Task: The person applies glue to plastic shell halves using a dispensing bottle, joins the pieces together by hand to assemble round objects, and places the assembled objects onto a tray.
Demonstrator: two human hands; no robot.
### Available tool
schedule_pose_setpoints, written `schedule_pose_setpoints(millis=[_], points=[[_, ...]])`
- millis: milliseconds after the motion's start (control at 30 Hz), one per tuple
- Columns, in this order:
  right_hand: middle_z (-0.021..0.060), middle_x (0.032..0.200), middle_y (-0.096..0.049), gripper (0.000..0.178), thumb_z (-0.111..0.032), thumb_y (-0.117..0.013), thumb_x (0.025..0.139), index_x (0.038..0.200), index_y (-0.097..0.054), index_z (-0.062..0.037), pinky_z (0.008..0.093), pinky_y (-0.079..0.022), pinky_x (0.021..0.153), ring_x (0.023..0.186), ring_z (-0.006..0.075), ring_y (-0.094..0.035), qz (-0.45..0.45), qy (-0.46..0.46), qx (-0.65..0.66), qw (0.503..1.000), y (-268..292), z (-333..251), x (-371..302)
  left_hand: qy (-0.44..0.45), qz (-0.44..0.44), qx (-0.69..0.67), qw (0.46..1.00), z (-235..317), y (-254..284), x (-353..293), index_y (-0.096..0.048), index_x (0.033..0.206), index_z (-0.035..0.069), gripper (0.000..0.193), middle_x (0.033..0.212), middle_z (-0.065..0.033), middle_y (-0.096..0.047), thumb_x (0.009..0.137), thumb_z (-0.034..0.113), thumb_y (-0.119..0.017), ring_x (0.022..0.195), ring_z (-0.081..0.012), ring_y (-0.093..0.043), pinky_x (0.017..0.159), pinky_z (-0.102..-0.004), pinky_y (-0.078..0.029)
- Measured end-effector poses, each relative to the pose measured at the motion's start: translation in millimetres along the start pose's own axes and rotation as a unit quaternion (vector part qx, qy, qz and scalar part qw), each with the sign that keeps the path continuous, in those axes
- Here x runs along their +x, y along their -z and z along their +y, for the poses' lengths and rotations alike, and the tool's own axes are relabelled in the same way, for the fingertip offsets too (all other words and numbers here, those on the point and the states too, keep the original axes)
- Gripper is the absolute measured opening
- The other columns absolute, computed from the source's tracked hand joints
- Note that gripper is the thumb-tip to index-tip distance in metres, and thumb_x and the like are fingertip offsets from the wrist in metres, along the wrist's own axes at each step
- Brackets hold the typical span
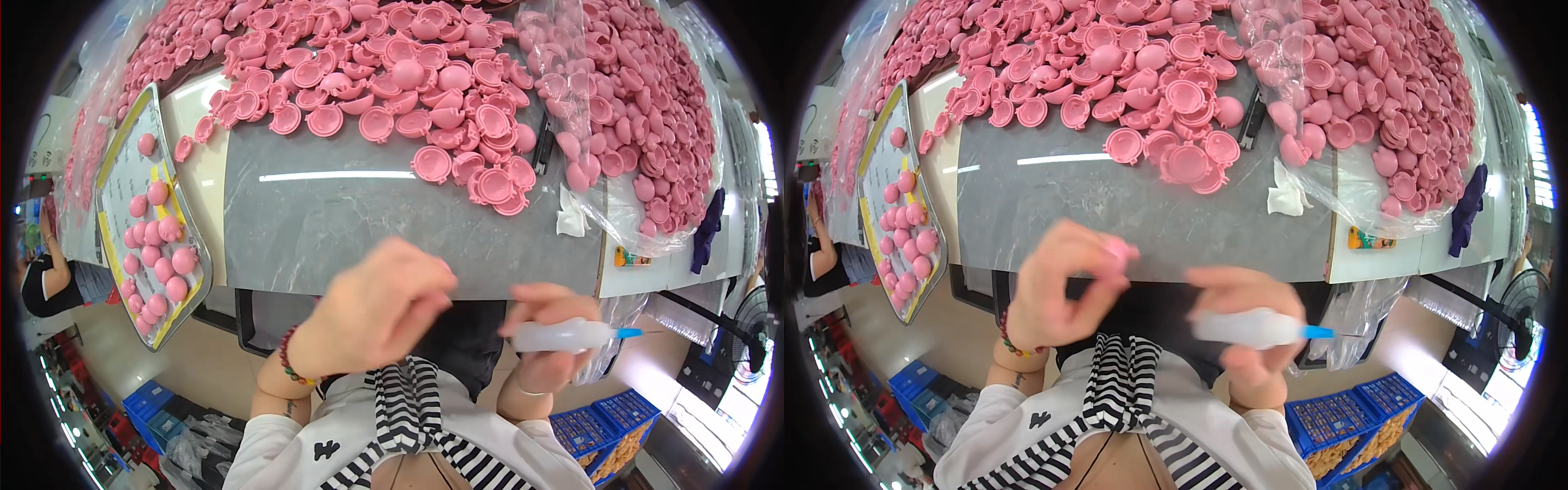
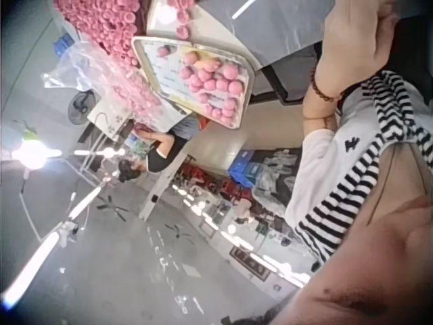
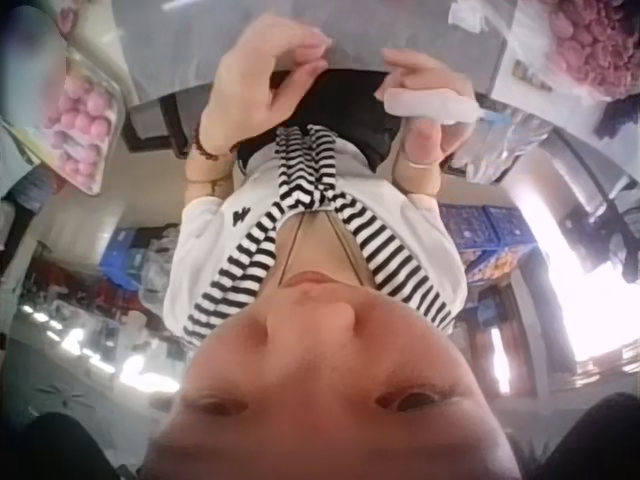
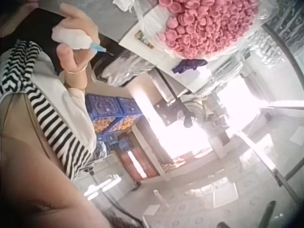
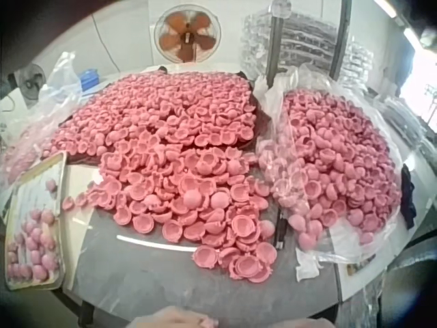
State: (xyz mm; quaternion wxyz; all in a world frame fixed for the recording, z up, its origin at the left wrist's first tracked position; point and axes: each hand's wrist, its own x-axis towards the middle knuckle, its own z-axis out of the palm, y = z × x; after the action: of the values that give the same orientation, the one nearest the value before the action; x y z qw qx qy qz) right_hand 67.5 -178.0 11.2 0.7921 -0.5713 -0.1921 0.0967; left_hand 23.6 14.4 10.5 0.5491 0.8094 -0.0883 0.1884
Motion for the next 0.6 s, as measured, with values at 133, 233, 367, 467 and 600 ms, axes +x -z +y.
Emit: schedule_pose_setpoints(millis=[133, 233, 367, 467, 600], points=[[0.0290, 0.106, -0.053, 0.038, -0.026, -0.064, 0.074, 0.093, -0.052, 0.0046, 0.0351, -0.048, 0.073, 0.084, 0.0267, -0.059, -0.090, -0.051, 0.125, 0.987, -21.4, 7.3, 4.9, 0.095, 0.036, -0.170, 0.980, 0.4, -19.8, -17.9, -0.053, 0.097, 0.002, 0.033, 0.086, -0.0116, -0.059, 0.068, -0.002, -0.068, 0.073, -0.0225, -0.060, 0.061, -0.0278, -0.048], [0.0284, 0.109, -0.051, 0.035, -0.023, -0.061, 0.076, 0.096, -0.051, 0.0032, 0.0342, -0.048, 0.072, 0.084, 0.0261, -0.059, -0.100, -0.049, 0.137, 0.984, -24.1, 11.6, 4.8, 0.171, 0.127, -0.266, 0.940, 7.3, -19.4, -16.3, -0.057, 0.090, 0.000, 0.027, 0.082, -0.0096, -0.061, 0.067, -0.001, -0.070, 0.071, -0.0179, -0.061, 0.063, -0.0262, -0.049], [0.0271, 0.111, -0.049, 0.034, -0.022, -0.060, 0.077, 0.099, -0.049, 0.0021, 0.0334, -0.049, 0.070, 0.082, 0.0251, -0.059, -0.090, -0.052, 0.100, 0.989, -23.2, 10.2, 2.4, 0.013, 0.020, -0.143, 0.989, -3.5, -6.9, -9.3, -0.059, 0.081, 0.000, 0.019, 0.078, -0.0081, -0.062, 0.066, -0.001, -0.071, 0.069, -0.0191, -0.061, 0.063, -0.0261, -0.048], [0.0253, 0.108, -0.050, 0.035, -0.024, -0.058, 0.079, 0.100, -0.048, 0.0012, 0.0329, -0.050, 0.068, 0.081, 0.0238, -0.059, -0.102, -0.046, 0.171, 0.979, -26.8, 16.1, 0.2, 0.005, 0.009, -0.152, 0.988, -4.3, -6.7, -14.7, -0.059, 0.085, 0.000, 0.025, 0.077, -0.0071, -0.062, 0.064, -0.001, -0.072, 0.067, -0.0192, -0.060, 0.063, -0.0263, -0.047], [0.0217, 0.099, -0.053, 0.035, -0.024, -0.059, 0.079, 0.101, -0.047, -0.0002, 0.0353, -0.050, 0.069, 0.080, 0.0275, -0.059, -0.103, 0.013, 0.223, 0.969, -31.8, 21.4, -2.9, 0.101, 0.139, -0.374, 0.911, 3.6, -28.1, -22.2, -0.038, 0.120, -0.001, 0.070, 0.102, -0.0131, -0.056, 0.060, 0.000, -0.075, 0.088, -0.0163, -0.054, 0.079, -0.0304, -0.045]])
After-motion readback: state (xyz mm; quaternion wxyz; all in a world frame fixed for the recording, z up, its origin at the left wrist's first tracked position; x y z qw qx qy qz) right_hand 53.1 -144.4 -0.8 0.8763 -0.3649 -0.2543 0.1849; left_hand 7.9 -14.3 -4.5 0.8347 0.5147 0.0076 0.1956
